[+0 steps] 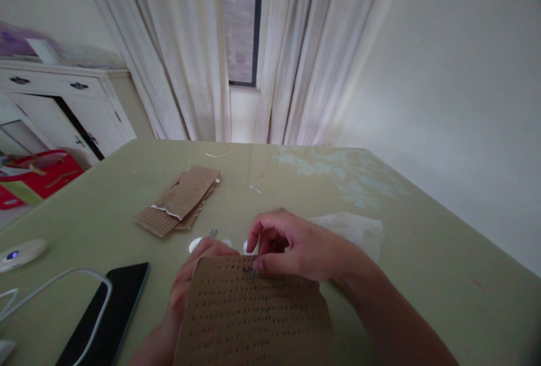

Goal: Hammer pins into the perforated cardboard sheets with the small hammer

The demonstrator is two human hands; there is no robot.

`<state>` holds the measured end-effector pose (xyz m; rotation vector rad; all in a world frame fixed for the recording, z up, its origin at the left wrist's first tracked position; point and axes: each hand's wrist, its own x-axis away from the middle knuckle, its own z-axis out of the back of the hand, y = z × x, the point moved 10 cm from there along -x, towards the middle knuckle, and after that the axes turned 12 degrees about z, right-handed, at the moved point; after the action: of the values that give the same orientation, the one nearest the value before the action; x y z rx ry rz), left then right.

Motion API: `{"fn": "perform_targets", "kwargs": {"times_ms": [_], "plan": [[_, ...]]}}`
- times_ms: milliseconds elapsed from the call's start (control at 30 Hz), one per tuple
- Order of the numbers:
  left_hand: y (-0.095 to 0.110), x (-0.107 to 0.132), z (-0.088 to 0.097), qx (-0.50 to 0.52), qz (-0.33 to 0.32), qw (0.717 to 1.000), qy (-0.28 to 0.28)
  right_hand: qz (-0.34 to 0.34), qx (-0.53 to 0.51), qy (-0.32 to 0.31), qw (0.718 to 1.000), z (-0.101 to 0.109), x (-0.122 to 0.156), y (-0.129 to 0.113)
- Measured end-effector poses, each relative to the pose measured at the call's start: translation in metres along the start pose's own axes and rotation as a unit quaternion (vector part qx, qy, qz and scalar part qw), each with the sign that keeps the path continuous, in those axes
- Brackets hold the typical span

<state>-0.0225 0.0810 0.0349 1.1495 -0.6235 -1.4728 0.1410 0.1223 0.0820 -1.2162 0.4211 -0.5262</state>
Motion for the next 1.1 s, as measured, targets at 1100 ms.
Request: {"fn": "perform_targets", "kwargs": {"times_ms": [1100], "plan": [[0.094,0.045,0.039,-0.083,-0.258,0.961,0.057,0.017,0.281,0.050,0.958,0.002,0.007,-0.035]]}}
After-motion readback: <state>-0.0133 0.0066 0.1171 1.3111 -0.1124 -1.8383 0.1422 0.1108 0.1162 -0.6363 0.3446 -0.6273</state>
